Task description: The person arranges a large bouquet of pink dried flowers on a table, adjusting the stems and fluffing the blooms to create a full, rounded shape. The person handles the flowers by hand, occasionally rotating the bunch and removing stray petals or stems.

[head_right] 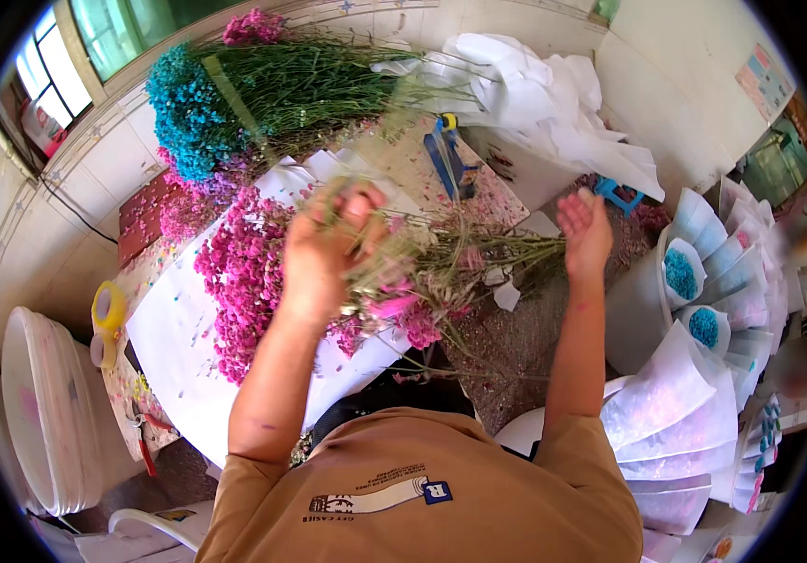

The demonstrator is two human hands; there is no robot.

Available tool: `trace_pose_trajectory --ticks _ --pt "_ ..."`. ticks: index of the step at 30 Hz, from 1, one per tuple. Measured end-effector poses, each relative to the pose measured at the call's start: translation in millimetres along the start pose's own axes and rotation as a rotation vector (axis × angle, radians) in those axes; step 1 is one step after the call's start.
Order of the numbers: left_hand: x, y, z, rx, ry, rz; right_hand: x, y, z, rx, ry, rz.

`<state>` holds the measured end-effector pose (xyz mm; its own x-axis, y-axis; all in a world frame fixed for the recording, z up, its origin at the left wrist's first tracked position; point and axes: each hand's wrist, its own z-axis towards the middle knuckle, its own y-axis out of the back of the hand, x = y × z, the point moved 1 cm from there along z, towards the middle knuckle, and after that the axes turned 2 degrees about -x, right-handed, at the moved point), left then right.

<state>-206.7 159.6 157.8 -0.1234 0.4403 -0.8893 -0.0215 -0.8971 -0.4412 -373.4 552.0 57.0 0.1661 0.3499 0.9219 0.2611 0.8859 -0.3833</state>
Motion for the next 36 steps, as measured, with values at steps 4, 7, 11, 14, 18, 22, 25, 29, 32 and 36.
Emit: trace_pose_trajectory --ticks 4,7,11,14,18,22,25,29,32,36 --pt "-28.3 54.8 -1.1 -0.207 -0.120 -0.230 -68.3 2.5 -21.5 0.119 0.306 -0.771" --pt "-41.0 151.7 -29.3 0.133 -0.209 -0.476 -111.3 -14.5 -31.6 0.257 0.480 -0.956" --pt "-87.5 192.1 -122.1 -0.349 -0.518 -0.178 -128.5 -21.4 -38.8 0.247 0.462 -1.041" --pt "-118.1 215.3 -204.8 -0.238 -0.654 -0.200 -144.6 -15.5 -34.7 0.247 0.508 -1.122" --pt "-143.0 233.5 -320.1 -0.505 -0.747 0.141 -150.7 -13.4 -34.4 0.240 0.542 -1.105" --pt "-95.4 286.5 -439.7 -1.007 -0.477 0.350 -144.3 -10.0 -31.9 0.252 0.524 -1.057" --pt "-6.4 286.7 -489.7 -1.148 -0.129 0.407 -141.2 1.4 -24.1 0.298 0.464 -1.021" --pt "119.5 269.7 -570.8 -1.071 0.441 0.555 -133.1 -5.2 -22.3 0.285 0.477 -0.899" --pt "219.8 263.7 -663.9 -0.791 0.875 0.942 -115.2 -32.6 -25.2 0.363 0.576 -0.852" --pt "296.0 244.9 -745.1 -0.313 1.487 1.351 -103.6 -66.1 -32.3 0.414 0.565 -0.764"
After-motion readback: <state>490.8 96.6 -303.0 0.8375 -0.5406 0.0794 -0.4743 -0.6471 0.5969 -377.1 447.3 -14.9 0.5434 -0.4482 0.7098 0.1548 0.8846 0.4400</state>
